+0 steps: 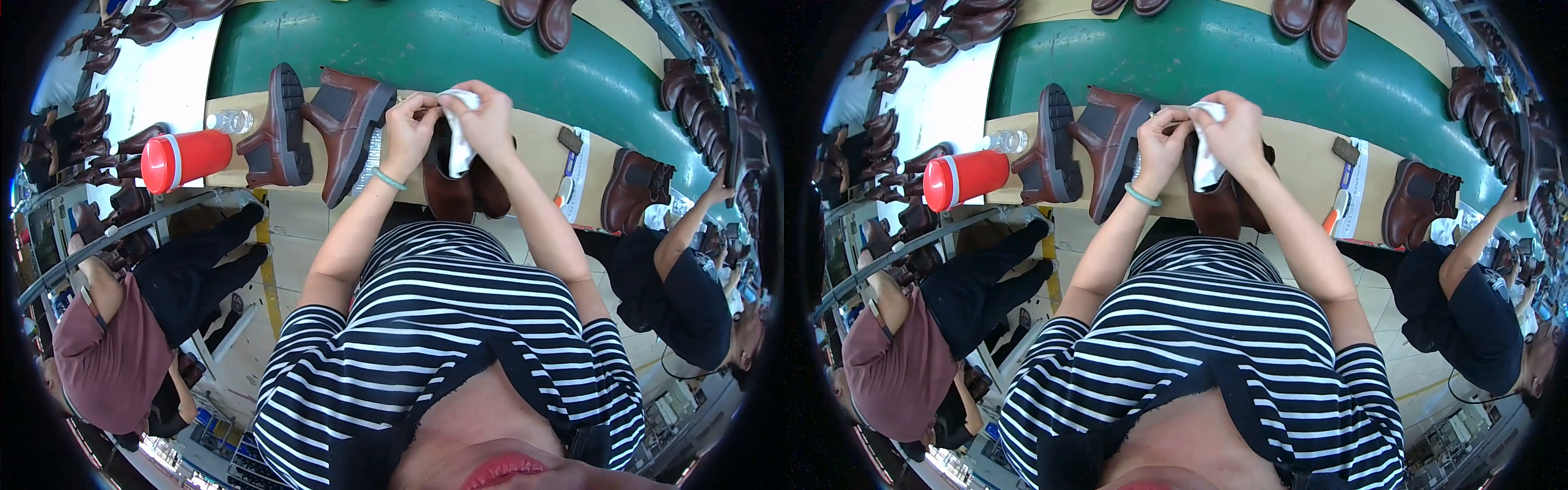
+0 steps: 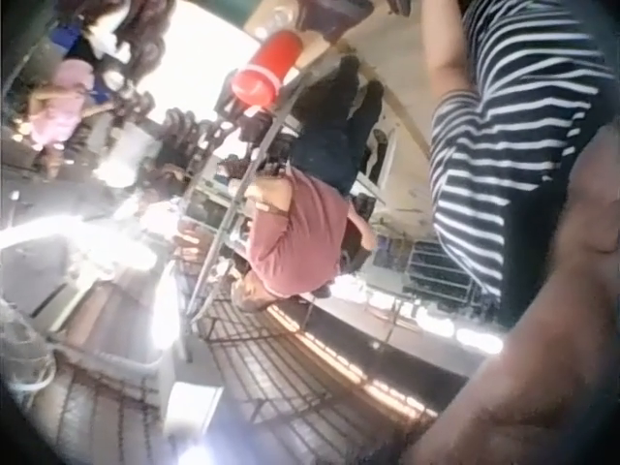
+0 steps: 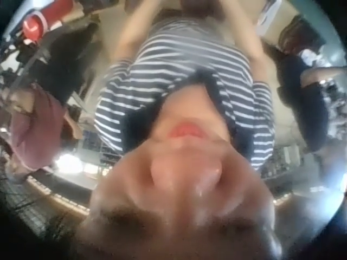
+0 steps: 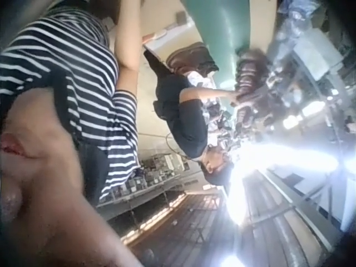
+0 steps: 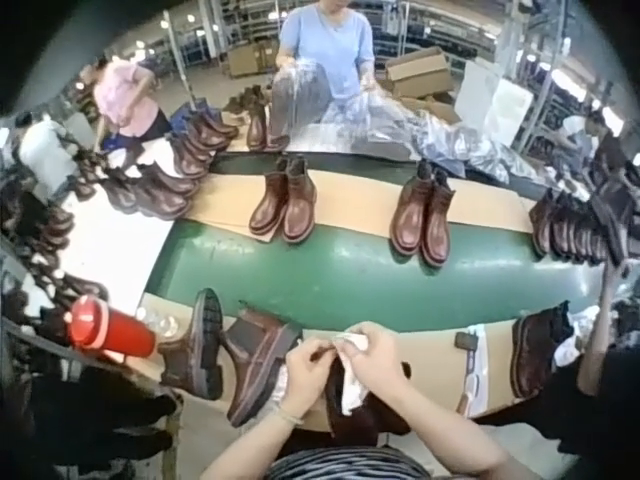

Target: The recorder is inspecting and cleaning brown leather boots at a quality control station.

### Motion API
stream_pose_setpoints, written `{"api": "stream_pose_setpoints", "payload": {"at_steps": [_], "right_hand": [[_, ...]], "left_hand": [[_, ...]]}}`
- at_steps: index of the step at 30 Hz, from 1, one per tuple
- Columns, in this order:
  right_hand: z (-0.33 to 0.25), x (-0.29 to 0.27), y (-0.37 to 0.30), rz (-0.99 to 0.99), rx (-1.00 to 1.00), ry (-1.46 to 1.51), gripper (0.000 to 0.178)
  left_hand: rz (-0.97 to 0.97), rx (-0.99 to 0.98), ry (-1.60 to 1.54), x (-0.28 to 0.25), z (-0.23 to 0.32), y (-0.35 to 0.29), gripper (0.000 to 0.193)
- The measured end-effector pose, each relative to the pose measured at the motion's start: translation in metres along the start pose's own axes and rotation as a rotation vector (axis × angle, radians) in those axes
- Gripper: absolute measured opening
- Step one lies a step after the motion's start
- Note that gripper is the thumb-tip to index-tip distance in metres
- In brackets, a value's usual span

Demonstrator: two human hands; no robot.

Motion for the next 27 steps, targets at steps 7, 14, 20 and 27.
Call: {"api": "stream_pose_setpoints", "payload": {"at_steps": [7, 14, 20, 27], "right_hand": [[0.042, -0.098, 0.018, 0.014, 0.302, 0.113, 0.016], [0.051, -0.1, 0.03, -0.23, 0.341, 0.142, 0.018], [0.055, -0.077, 0.046, -0.539, 0.357, 0.209, 0.02], [0.073, -0.026, 0.073, -0.851, 0.375, 0.249, 0.019]], "left_hand": [[-0.161, 0.253, 0.341, -0.004, 0.054, 0.017, 0.028], [-0.358, -0.466, 0.08, 0.059, 0.026, 0.039, 0.042], [-0.093, -0.396, -0.129, 0.053, 0.019, 0.017, 0.049], [-0.103, -0.336, -0.108, 0.055, 0.02, 0.008, 0.06]]}}
Point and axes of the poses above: each hand's wrist, its own y-axis towards the middle knuckle, its own x-axis out of the palm, z = x × y, the point moved 5 cm from there along y, towards the middle knuckle, and after that the axes turned 9 degrees about x, right-handed, at the moved point
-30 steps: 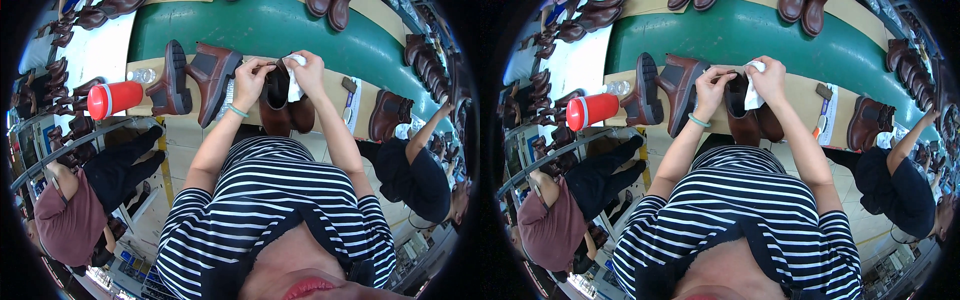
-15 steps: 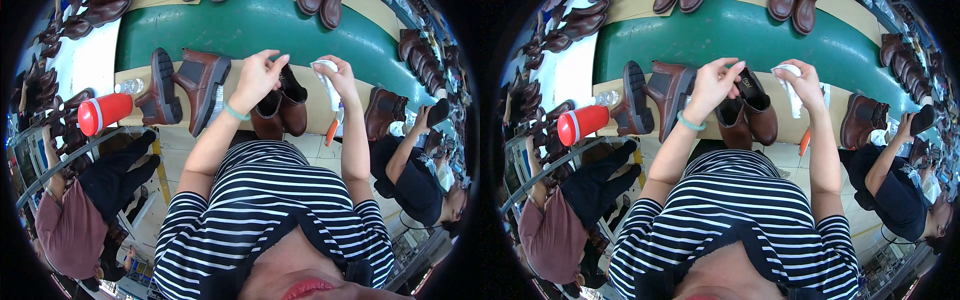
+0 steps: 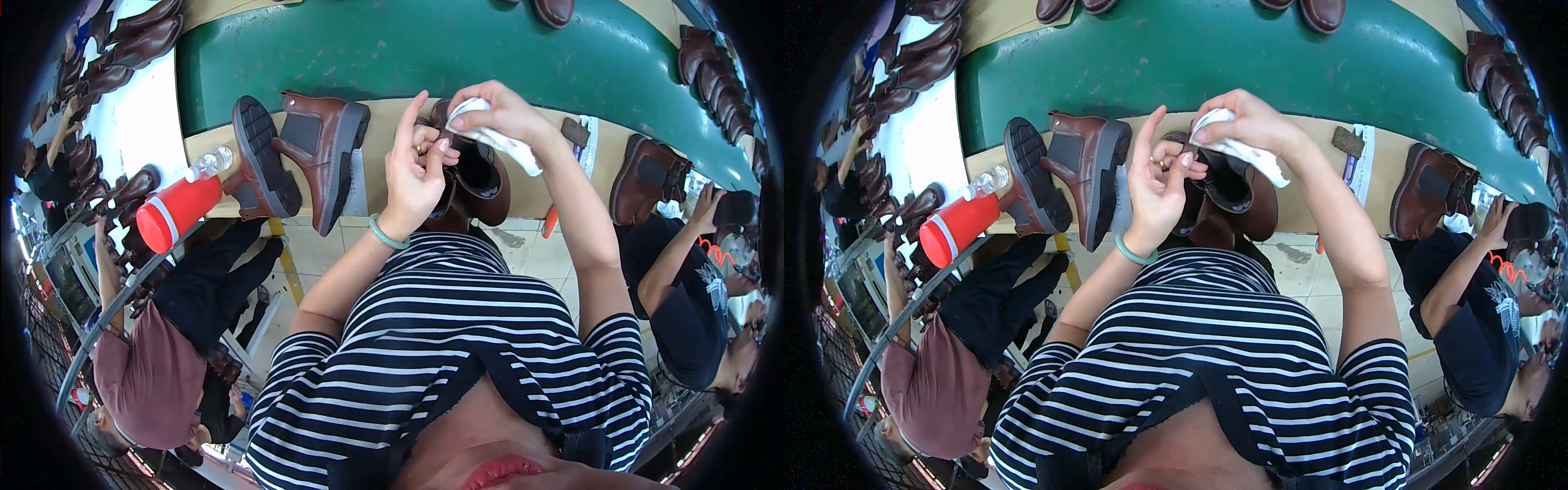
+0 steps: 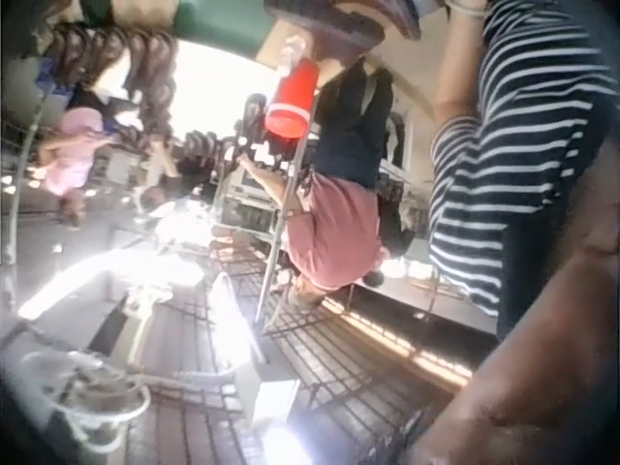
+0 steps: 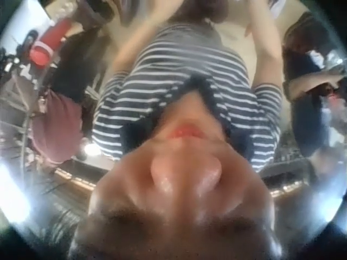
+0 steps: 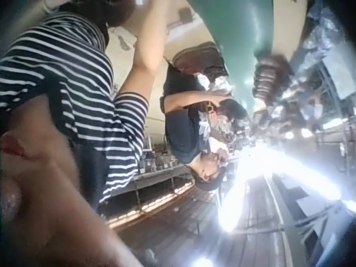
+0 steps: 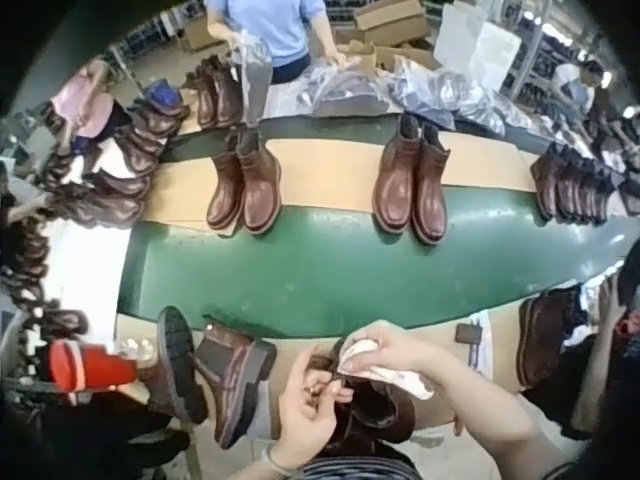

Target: The recorder is inspecting and cleaning brown leather boots at a quality control station.

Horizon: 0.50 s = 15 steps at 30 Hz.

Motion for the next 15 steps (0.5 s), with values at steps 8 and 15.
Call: {"api": "stream_pose_setpoints", "payload": {"at_steps": [8, 15], "right_hand": [[0.003, 0.012, -0.002, -0.038, -0.094, -0.001, 0.012], [0.004, 0.02, 0.004, 0.032, -0.079, 0.087, 0.016]], "left_hand": [[-0.045, 0.032, 0.051, -0.002, -0.004, -0.005, 0.08], [-0.103, 0.063, 0.133, -0.001, -0.007, 0.0, 0.08]]}}
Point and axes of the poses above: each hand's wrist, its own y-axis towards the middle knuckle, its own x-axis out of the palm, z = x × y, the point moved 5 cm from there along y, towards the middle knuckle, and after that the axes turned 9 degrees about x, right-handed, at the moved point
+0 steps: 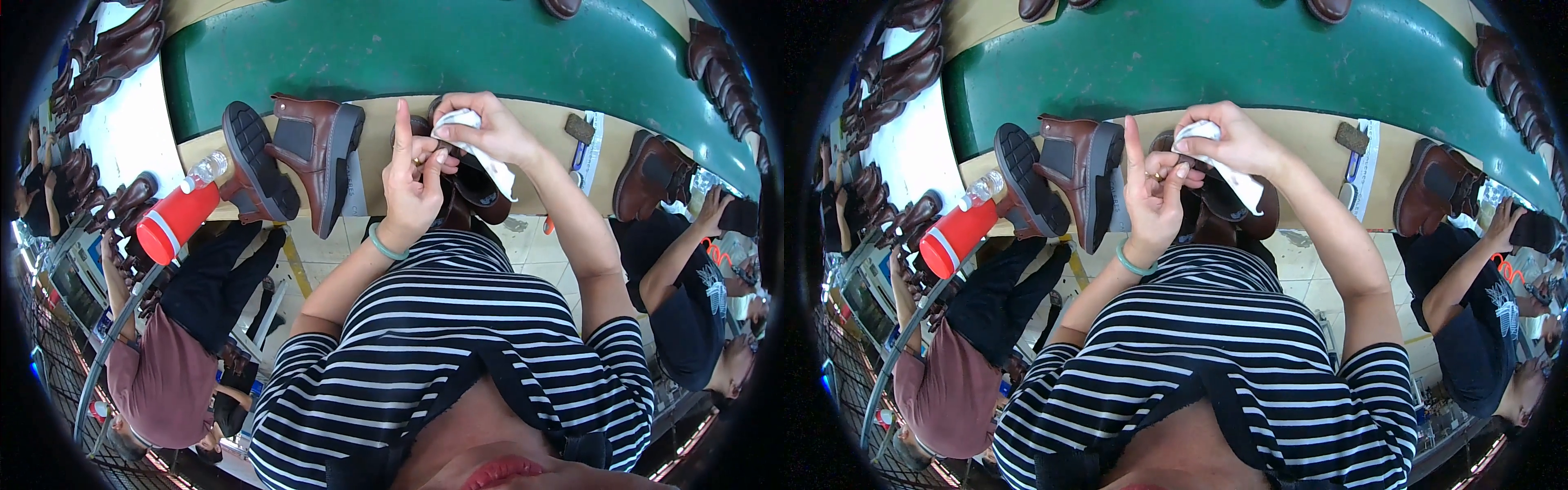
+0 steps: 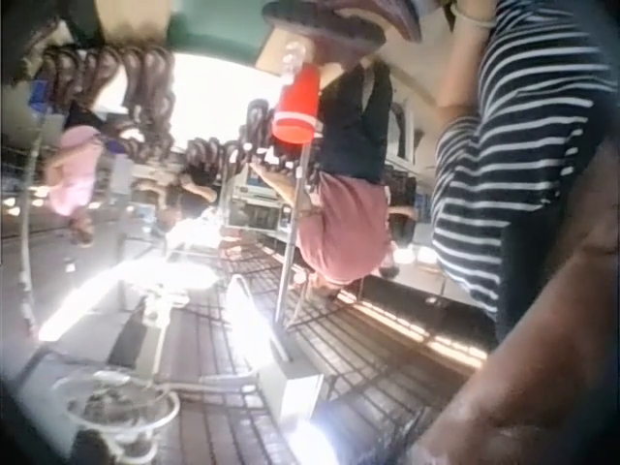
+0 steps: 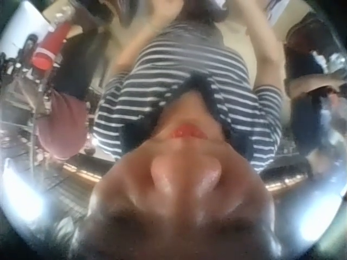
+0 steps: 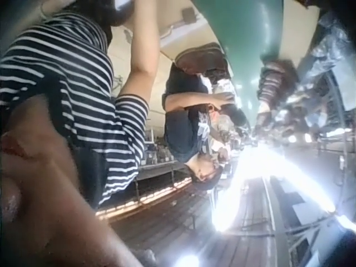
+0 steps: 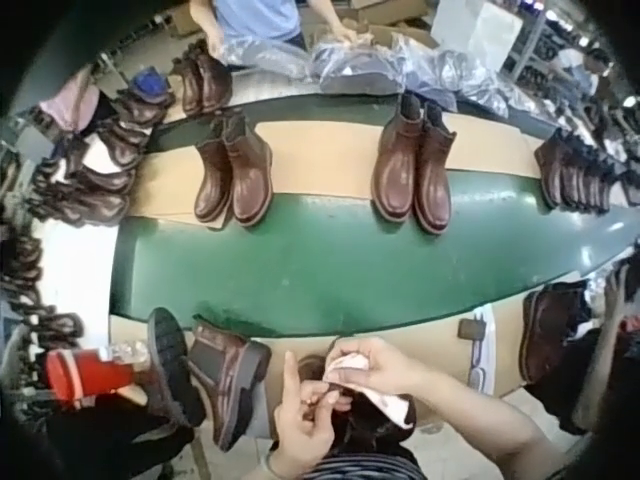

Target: The recorder is inspecting and cleaning brown leather boots at a quality control station.

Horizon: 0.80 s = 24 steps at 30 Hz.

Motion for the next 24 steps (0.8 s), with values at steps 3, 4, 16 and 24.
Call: {"api": "stream_pose_setpoints", "payload": {"at_steps": [3, 4, 16, 24], "right_hand": [[0.012, -0.018, -0.02, -0.019, -0.144, -0.199, 0.016], [0.021, -0.026, -0.03, -0.059, -0.036, -0.254, 0.017], [-0.043, -0.037, -0.043, 0.069, 0.074, 0.162, 0.02], [-0.085, 0.037, 0.013, -0.129, -0.11, -0.55, 0.025]], "left_hand": [[0.046, -0.035, -0.167, -0.005, 0.009, -0.001, 0.074], [0.063, -0.069, -0.25, -0.014, 0.018, 0.001, 0.071], [0.234, -0.465, -0.343, -0.043, -0.009, -0.017, 0.052], [0.232, -0.166, -0.231, -0.049, -0.015, -0.04, 0.056]]}}
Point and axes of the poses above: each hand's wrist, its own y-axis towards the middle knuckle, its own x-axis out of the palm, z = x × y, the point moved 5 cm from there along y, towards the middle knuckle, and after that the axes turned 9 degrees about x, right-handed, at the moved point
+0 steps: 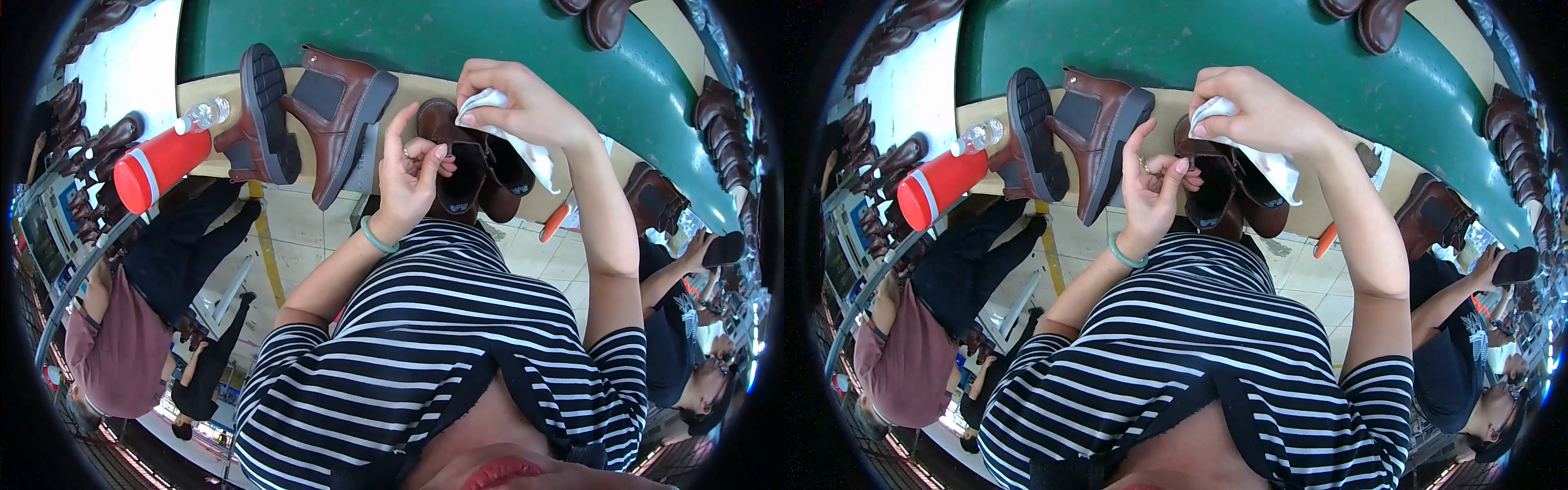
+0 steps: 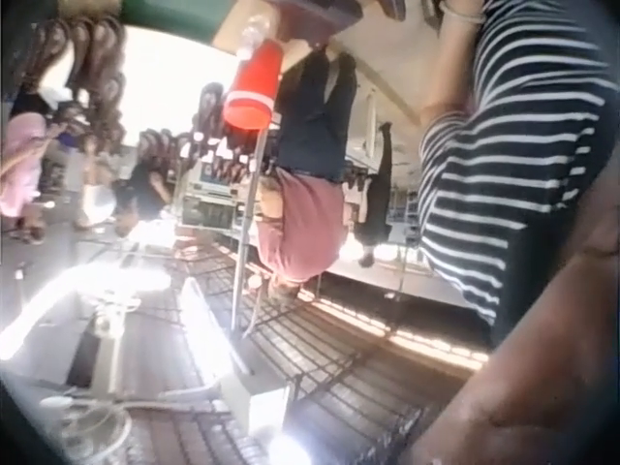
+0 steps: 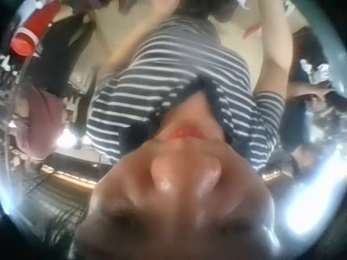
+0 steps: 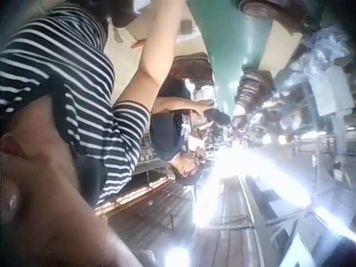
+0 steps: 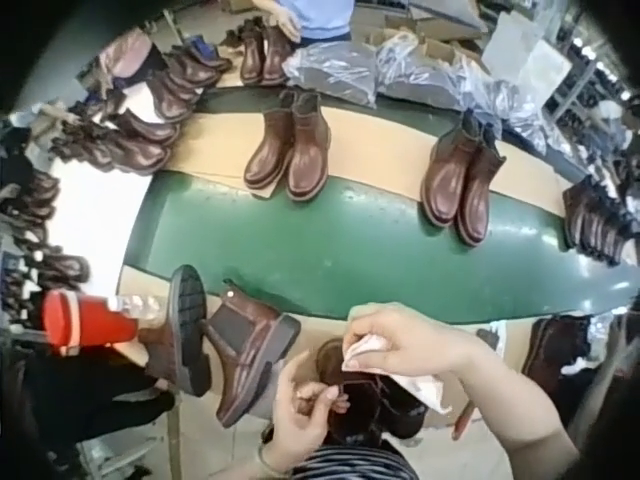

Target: The recorder is inspecting and cleaning brown leather boots at a quality control station.

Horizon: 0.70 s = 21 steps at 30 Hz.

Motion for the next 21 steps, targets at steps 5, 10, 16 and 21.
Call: {"api": "stream_pose_setpoints", "payload": {"at_steps": [5, 10, 16, 21], "right_hand": [[0.028, 0.034, 0.021, -0.208, 0.143, -0.208, 0.02], [0.031, 0.05, 0.026, -0.204, 0.175, -0.149, 0.015], [0.031, 0.039, 0.02, -0.133, 0.089, -0.16, 0.015], [0.02, 0.036, 0.015, -0.084, 0.039, -0.433, 0.018]], "left_hand": [[-0.061, 0.065, -0.108, -0.003, -0.012, -0.003, 0.057], [-0.039, 0.09, -0.19, -0.005, -0.021, -0.005, 0.054], [0.0, 0.067, -0.24, -0.009, -0.021, -0.006, 0.053], [0.012, 0.076, -0.249, -0.009, -0.022, -0.002, 0.055]]}}
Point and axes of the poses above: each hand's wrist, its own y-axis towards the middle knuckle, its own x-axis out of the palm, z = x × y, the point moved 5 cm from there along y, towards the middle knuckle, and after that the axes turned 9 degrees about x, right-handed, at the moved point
